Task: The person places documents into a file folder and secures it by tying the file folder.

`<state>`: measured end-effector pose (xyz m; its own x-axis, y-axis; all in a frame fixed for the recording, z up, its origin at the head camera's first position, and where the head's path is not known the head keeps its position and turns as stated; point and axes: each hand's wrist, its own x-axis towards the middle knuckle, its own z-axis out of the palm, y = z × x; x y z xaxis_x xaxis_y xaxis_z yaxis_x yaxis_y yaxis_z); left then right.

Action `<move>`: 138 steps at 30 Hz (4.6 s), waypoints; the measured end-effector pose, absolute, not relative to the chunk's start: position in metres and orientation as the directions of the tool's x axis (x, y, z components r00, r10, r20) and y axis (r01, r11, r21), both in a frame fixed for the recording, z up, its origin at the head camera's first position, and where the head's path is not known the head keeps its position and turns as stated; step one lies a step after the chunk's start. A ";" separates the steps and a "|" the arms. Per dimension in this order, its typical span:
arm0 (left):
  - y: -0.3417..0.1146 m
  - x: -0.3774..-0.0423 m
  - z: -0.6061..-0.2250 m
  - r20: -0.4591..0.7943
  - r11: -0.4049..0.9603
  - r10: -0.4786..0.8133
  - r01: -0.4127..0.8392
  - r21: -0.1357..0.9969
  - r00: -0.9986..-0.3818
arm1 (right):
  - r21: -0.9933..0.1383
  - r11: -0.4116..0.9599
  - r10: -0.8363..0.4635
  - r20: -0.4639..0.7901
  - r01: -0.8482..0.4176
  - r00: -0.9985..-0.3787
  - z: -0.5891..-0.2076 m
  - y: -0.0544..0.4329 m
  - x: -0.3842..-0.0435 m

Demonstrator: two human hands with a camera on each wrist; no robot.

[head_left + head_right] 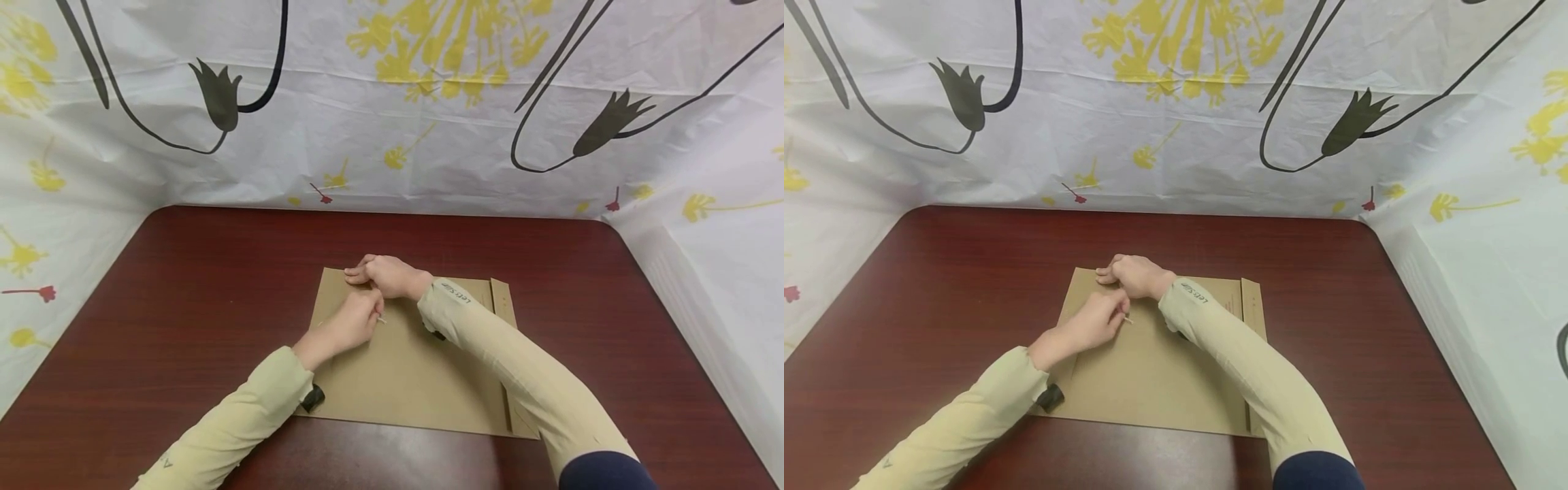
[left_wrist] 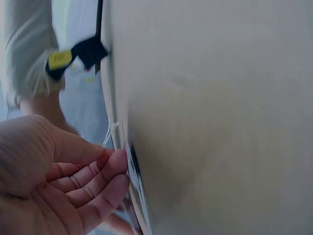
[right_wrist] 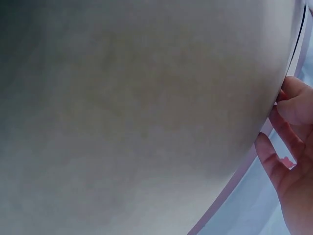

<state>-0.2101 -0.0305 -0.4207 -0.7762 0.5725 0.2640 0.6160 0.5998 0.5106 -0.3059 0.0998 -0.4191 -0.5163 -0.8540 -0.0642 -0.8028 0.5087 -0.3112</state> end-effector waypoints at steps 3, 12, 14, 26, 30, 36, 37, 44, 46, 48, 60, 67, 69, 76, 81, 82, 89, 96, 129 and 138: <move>-0.021 -0.202 -0.417 0.199 0.617 0.608 0.615 0.491 -0.768 | -0.314 0.510 -0.851 -0.052 -0.801 -0.522 -0.419 0.101 -0.306; -0.009 -0.186 -0.415 0.087 0.687 0.662 0.649 0.325 -0.744 | -0.290 0.482 -0.866 -0.017 -0.827 -0.499 -0.419 0.102 -0.307; -0.008 -0.183 -0.414 0.086 0.696 0.663 0.654 0.296 -0.744 | -0.289 0.481 -0.867 -0.017 -0.828 -0.498 -0.419 0.101 -0.307; -0.038 -0.144 -0.395 0.024 0.899 0.387 0.383 0.212 -0.922 | -0.276 0.510 -0.854 -0.051 -0.815 -0.517 -0.421 0.098 -0.308; -0.054 -0.145 -0.398 -0.059 0.967 0.219 0.208 0.145 -0.974 | -0.283 0.531 -0.842 -0.067 -0.799 -0.536 -0.421 0.098 -0.308; -0.061 -0.150 -0.410 -0.049 0.963 0.225 0.215 0.164 -0.973 | -0.281 0.530 -0.843 -0.072 -0.800 -0.533 -0.422 0.099 -0.307; -0.061 -0.150 -0.411 -0.040 0.962 0.226 0.217 0.165 -0.973 | -0.281 0.531 -0.842 -0.073 -0.799 -0.534 -0.422 0.099 -0.307; -0.060 -0.152 -0.410 0.001 0.959 0.214 0.211 0.188 -0.977 | -0.283 0.543 -0.836 -0.090 -0.791 -0.542 -0.420 0.098 -0.306; -0.061 -0.152 -0.410 -0.013 0.959 0.209 0.202 0.198 -0.978 | -0.283 0.548 -0.833 -0.097 -0.787 -0.545 -0.420 0.098 -0.305; -0.062 -0.153 -0.411 -0.032 0.959 0.208 0.197 0.204 -0.978 | -0.281 0.554 -0.829 -0.106 -0.783 -0.549 -0.419 0.098 -0.305; -0.059 -0.155 -0.412 -0.049 0.922 0.266 0.239 0.306 -0.963 | -0.275 0.556 -0.829 -0.113 -0.784 -0.548 -0.418 0.097 -0.305; -0.055 -0.157 -0.411 -0.031 0.904 0.273 0.245 0.351 -0.961 | -0.292 0.549 -0.832 -0.102 -0.783 -0.546 -0.418 0.096 -0.304; -0.054 -0.157 -0.411 -0.031 0.899 0.280 0.251 0.360 -0.959 | -0.293 0.550 -0.831 -0.104 -0.782 -0.546 -0.418 0.096 -0.304; -0.049 -0.155 -0.413 -0.034 0.875 0.309 0.270 0.403 -0.950 | -0.287 0.555 -0.829 -0.111 -0.781 -0.549 -0.418 0.096 -0.304; -0.040 -0.153 -0.416 -0.012 0.868 0.356 0.326 0.373 -0.934 | -0.283 0.561 -0.825 -0.112 -0.778 -0.554 -0.418 0.096 -0.303; -0.037 -0.153 -0.417 -0.005 0.871 0.364 0.339 0.356 -0.931 | -0.281 0.561 -0.825 -0.110 -0.779 -0.554 -0.417 0.096 -0.303; -0.021 -0.146 -0.419 0.083 0.882 0.408 0.416 0.222 -0.909 | -0.287 0.555 -0.828 -0.100 -0.781 -0.552 -0.418 0.096 -0.303; -0.018 -0.140 -0.419 0.137 0.884 0.411 0.430 0.182 -0.901 | -0.285 0.552 -0.829 -0.082 -0.784 -0.554 -0.419 0.096 -0.303; -0.005 -0.143 -0.416 0.143 0.850 0.515 0.525 0.041 -0.845 | -0.288 0.555 -0.826 -0.084 -0.780 -0.557 -0.420 0.097 -0.305; -0.008 -0.144 -0.419 0.138 0.839 0.542 0.544 -0.020 -0.829 | -0.295 0.539 -0.836 -0.069 -0.789 -0.545 -0.421 0.096 -0.304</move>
<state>-0.1443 -0.0084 -0.4193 -0.8293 0.5416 0.1379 0.5443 0.8386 -0.0204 -0.3036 0.0964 -0.4206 -0.5445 -0.8359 -0.0692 -0.7893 0.5386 -0.2946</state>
